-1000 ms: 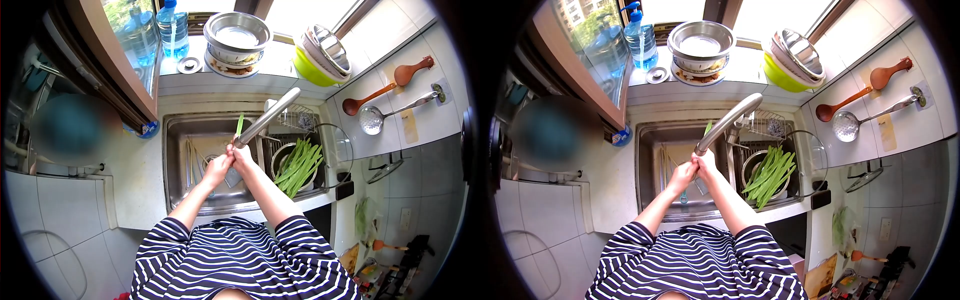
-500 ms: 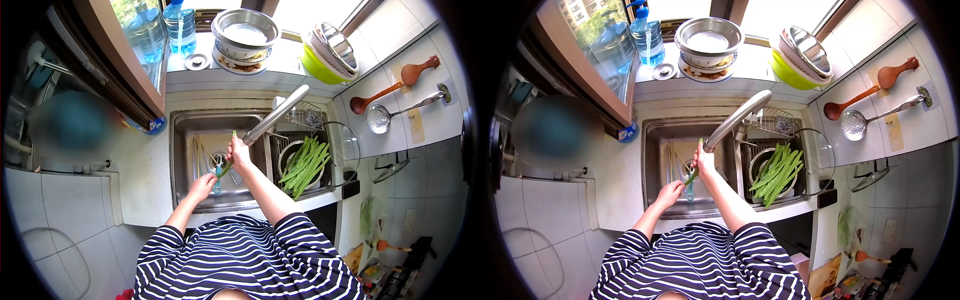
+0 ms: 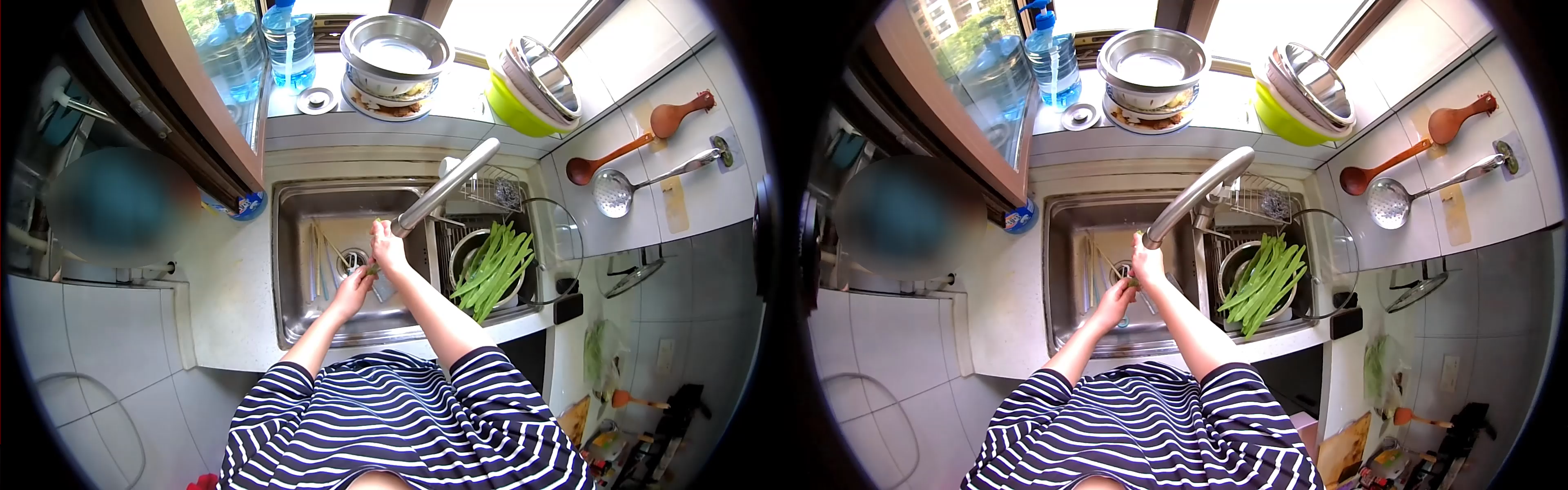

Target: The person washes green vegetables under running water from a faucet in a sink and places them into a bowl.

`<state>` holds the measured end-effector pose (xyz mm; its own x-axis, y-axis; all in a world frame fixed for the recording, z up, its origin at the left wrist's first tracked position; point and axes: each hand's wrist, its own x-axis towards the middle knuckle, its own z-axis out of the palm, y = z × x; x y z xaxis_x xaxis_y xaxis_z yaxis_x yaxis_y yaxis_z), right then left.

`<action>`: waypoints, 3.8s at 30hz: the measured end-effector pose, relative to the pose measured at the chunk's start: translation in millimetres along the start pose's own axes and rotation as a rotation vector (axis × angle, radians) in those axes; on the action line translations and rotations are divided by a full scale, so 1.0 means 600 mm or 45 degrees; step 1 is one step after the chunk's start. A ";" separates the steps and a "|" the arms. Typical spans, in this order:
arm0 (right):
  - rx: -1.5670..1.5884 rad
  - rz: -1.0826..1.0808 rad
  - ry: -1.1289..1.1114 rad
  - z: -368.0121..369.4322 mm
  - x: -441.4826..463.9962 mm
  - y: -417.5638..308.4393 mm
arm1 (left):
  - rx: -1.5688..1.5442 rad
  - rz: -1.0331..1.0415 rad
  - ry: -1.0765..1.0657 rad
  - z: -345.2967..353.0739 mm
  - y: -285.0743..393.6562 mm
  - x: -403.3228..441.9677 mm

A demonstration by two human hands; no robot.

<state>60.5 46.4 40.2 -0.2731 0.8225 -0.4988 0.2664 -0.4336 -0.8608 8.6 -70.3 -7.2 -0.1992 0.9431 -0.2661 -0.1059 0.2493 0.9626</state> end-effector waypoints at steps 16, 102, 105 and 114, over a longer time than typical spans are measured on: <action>0.686 -0.192 -0.203 -0.033 0.000 -0.023 | -0.043 0.099 0.038 0.014 0.027 0.058; 1.261 0.260 -0.061 -0.317 0.047 -0.010 | -0.226 -0.130 0.016 0.001 0.043 0.048; 0.827 0.169 0.110 -0.256 0.014 -0.013 | -0.255 -0.119 0.057 0.006 0.040 0.039; -0.093 -0.250 -0.437 -0.118 -0.076 0.059 | -0.255 -0.016 -0.045 0.012 0.029 0.006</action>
<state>148.2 19.4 39.5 -0.6152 0.7109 -0.3408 0.2398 -0.2431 -0.9399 13.3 -61.1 9.0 -0.1627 0.9482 -0.2730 -0.3005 0.2159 0.9290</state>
